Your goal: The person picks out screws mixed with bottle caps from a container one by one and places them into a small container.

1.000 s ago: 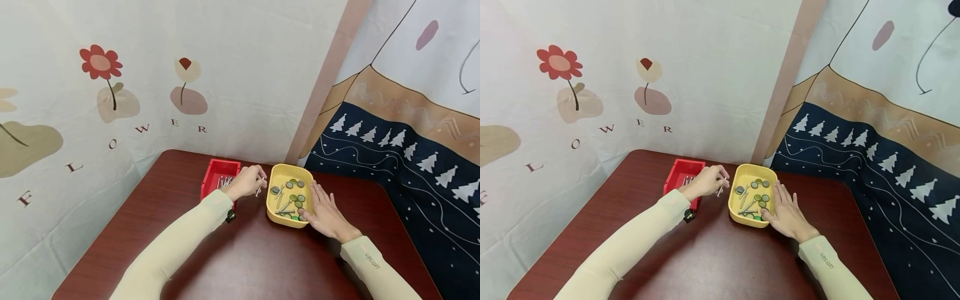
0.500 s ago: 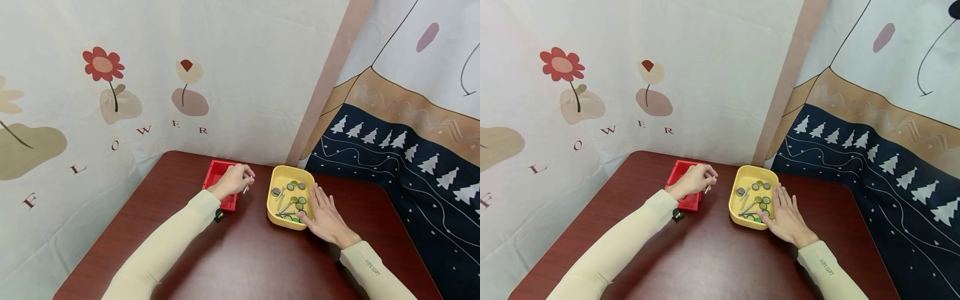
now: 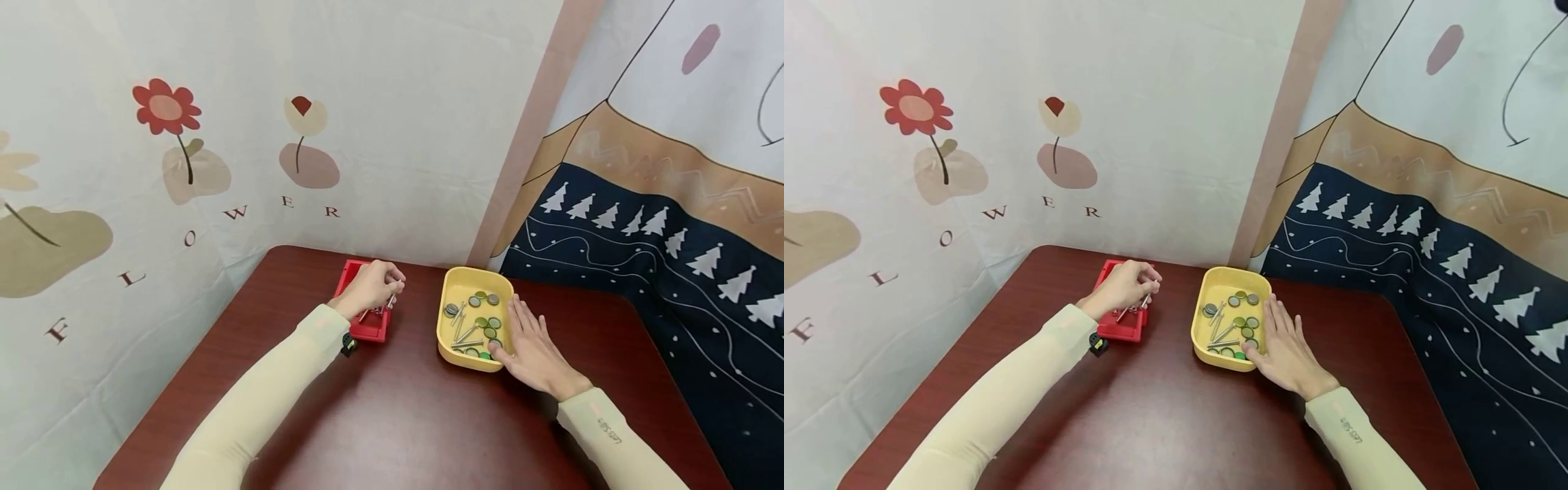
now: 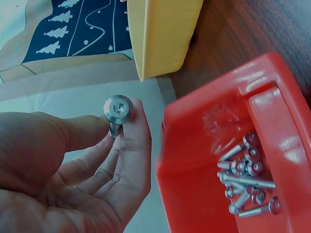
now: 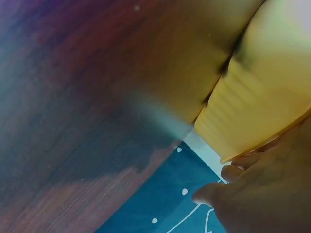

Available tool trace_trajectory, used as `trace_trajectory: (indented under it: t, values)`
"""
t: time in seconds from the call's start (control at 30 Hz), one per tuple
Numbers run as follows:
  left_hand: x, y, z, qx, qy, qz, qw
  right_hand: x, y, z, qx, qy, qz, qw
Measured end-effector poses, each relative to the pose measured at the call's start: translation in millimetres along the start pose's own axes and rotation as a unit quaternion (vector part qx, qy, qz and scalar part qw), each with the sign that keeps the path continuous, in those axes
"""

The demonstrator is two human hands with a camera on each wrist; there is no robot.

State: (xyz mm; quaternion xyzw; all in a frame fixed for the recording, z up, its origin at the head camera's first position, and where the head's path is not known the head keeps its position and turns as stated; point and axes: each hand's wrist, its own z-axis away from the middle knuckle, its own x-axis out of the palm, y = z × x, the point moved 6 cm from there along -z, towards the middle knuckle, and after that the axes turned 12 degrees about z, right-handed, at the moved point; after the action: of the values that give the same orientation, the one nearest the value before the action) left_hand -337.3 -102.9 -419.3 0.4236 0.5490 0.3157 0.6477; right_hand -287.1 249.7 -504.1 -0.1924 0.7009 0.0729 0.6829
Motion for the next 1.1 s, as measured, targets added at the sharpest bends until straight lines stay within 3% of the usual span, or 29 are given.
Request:
trace_trajectory:
  t: [0.33,0.57,0.87,1.0,1.03,1.1]
  values:
    - [-20.1,-11.7,-5.2,0.004,0.022,-0.075,0.9969,0,2,0,-0.003,0.005,0.003,1.0]
    - [-31.2,-19.2,-7.9,0.002,0.047,-0.089,0.9949,-3,1,1,-0.004,0.012,0.0,1.0]
    - [-38.2,-36.6,-14.9,-0.03,0.062,-0.088,0.9937,-1,2,-1,-0.006,0.012,0.002,1.0]
    - [-40.5,-51.9,-26.3,-0.056,0.047,-0.07,0.9949,1,3,-2,-0.003,0.006,0.0,1.0]
    - [-41.9,-70.2,-38.3,-0.047,0.042,-0.06,0.9962,1,4,-2,-0.003,0.005,-0.001,1.0]
    - [-42.2,-76.0,-42.9,-0.055,0.035,-0.062,0.9959,1,4,-2,-0.002,0.003,-0.004,1.0]
